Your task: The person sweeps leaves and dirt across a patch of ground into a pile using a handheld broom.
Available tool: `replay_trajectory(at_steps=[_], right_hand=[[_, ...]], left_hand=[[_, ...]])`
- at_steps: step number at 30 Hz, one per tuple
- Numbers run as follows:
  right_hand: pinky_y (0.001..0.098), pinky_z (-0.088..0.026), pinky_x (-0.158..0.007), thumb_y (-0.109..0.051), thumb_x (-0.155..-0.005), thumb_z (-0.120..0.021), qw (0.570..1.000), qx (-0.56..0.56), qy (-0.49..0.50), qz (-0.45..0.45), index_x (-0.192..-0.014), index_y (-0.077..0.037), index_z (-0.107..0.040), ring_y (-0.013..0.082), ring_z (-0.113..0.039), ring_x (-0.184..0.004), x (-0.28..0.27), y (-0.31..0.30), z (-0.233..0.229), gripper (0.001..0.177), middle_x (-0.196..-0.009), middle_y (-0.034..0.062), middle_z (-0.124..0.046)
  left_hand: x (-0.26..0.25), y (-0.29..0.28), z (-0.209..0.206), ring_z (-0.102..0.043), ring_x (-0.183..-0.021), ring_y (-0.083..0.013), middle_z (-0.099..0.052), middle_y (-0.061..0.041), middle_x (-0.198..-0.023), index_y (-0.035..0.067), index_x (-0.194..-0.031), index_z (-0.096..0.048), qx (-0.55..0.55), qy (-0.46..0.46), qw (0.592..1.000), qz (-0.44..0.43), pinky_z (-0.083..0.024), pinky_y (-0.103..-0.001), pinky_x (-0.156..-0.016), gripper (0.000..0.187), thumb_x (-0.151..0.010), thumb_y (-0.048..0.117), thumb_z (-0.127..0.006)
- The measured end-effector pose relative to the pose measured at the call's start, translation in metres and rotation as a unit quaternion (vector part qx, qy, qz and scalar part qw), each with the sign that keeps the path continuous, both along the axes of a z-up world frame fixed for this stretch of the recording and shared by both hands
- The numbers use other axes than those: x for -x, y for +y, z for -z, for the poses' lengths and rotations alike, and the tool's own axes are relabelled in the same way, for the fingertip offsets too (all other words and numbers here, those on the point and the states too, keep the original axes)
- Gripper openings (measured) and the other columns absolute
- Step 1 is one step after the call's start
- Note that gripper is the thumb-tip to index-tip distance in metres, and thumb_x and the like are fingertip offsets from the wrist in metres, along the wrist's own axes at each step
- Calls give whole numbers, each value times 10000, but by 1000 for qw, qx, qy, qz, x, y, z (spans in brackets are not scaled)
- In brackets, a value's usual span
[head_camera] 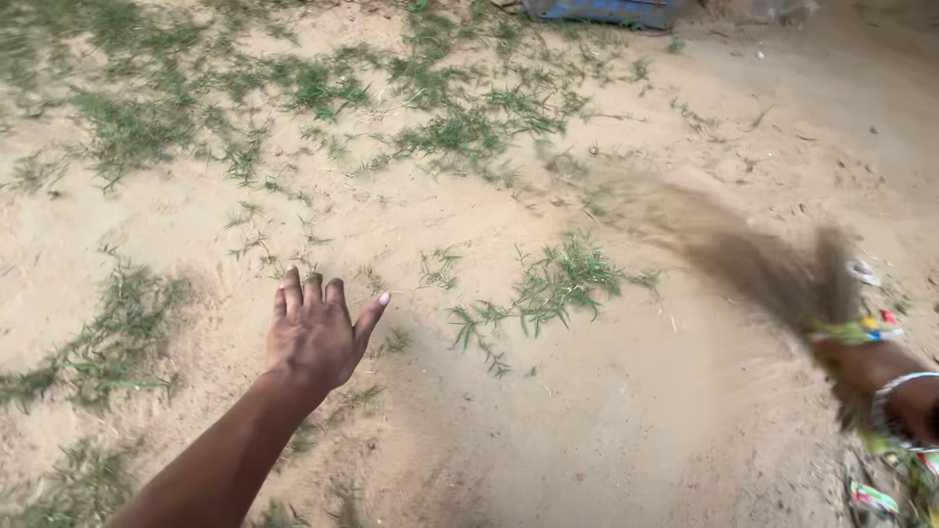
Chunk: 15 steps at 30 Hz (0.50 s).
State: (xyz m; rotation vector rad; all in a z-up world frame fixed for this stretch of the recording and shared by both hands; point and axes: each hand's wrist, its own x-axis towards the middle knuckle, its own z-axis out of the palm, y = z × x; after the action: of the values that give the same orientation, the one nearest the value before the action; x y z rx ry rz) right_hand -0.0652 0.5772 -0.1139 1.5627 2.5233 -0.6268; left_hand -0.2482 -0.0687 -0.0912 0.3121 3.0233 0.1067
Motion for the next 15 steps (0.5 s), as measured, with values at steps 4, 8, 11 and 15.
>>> replay_trajectory(at_steps=[4, 8, 11, 15], right_hand=[[399, -485, -593, -556, -1039, -613, 917, 185, 293, 196, -1279, -63, -540, 222, -548, -657, 22, -71, -46, 553, -828, 68, -563], [455, -469, -632, -657, -1023, -531, 921, 227, 295, -117, -1160, -62, -599, 244, -536, -715, 99, -192, -74, 614, -851, 75, -536], [547, -588, -732, -569, -952, -653, 865, 434, 221, -121, -1220, -305, -590, 235, -671, -929, 163, -311, -59, 381, -1086, 9, -656], [386, -552, -635, -420, -919, -610, 844, 231, 144, -463, -1014, -76, -715, 198, -689, -714, 213, -445, -55, 372, -808, 98, -725]], left_hand=[[11, 5, -10, -80, -1543, -411, -214, -241, -1631, -3, -1551, -269, -17, 6, 1000, 15, -96, -496, -1248, 916, -993, 713, -142], [9, 30, -26, -123, -1548, -399, -275, -226, -1620, -8, -1527, -324, -57, 48, 997, -13, -111, -514, -1251, 919, -977, 714, -178], [15, 44, -37, -112, -1513, -414, -274, -262, -1575, -30, -1519, -287, -110, 85, 990, 21, -114, -527, -1197, 930, -973, 716, -188], [28, 41, -43, -155, -1523, -426, -305, -273, -1585, -49, -1515, -324, -61, 118, 991, 36, -145, -515, -1230, 947, -986, 727, -207]])
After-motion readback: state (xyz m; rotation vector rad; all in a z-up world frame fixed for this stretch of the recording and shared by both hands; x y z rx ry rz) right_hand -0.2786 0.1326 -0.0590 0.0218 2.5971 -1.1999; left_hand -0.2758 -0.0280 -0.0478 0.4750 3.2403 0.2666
